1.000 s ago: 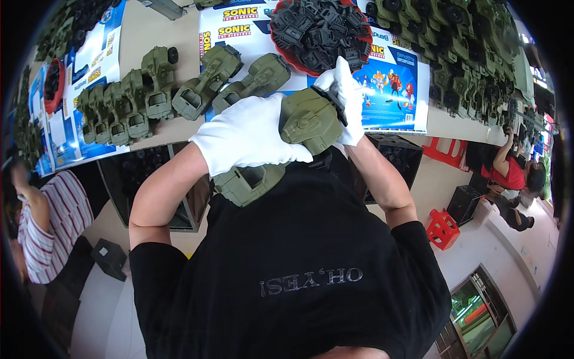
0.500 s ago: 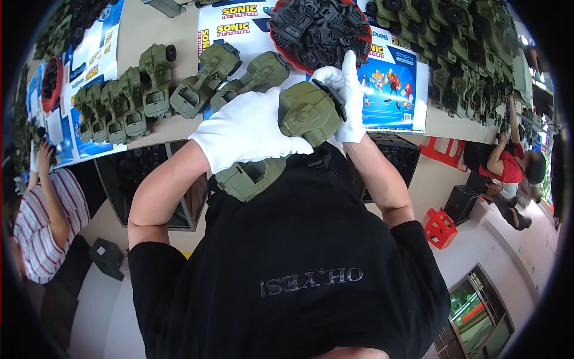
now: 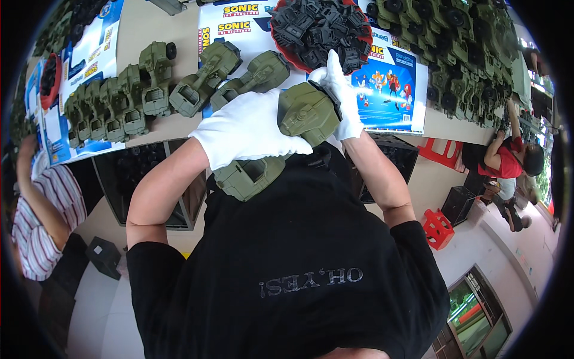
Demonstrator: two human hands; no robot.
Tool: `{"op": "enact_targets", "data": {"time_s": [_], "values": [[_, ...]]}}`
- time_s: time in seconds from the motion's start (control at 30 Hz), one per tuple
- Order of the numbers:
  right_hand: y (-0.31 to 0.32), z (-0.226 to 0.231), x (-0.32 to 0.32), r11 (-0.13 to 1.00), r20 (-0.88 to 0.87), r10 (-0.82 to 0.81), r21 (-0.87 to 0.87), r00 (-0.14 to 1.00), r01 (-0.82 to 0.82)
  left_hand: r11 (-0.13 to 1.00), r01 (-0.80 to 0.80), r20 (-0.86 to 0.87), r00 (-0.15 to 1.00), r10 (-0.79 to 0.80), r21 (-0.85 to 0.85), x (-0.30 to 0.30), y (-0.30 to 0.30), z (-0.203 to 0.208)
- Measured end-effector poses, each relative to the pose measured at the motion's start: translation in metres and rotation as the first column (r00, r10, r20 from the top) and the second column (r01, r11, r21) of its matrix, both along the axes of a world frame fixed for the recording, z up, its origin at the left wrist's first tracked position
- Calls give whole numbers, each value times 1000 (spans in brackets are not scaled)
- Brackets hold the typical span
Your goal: The person assembles green plastic toy vehicles by inserting black wheels into the chassis. They pick up a vehicle body, attach wheels one by one, and place the completed unit on a growing pile on the table. The process is repeated continuously throughout the clip.
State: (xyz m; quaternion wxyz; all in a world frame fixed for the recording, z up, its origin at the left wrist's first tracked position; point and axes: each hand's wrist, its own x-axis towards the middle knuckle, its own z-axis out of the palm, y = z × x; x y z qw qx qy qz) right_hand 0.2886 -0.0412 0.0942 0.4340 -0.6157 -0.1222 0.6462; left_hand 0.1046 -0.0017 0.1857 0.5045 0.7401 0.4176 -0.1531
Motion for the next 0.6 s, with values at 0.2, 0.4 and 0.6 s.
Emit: {"op": "enact_targets", "data": {"time_s": [0.2,0.4,0.6], "values": [[-3,0,4,981,66,164,89,984,-170,1000,12,-12,1000,-12,-26,-1,0,2],[-12,18,5,943,-222,323,-3,920,-332,966,116,-31,993,-112,229,-5,-13,-3],[-39,49,-15,999,-133,23,-27,991,-27,851,125,121,969,-215,511,-8,-40,-16]]}}
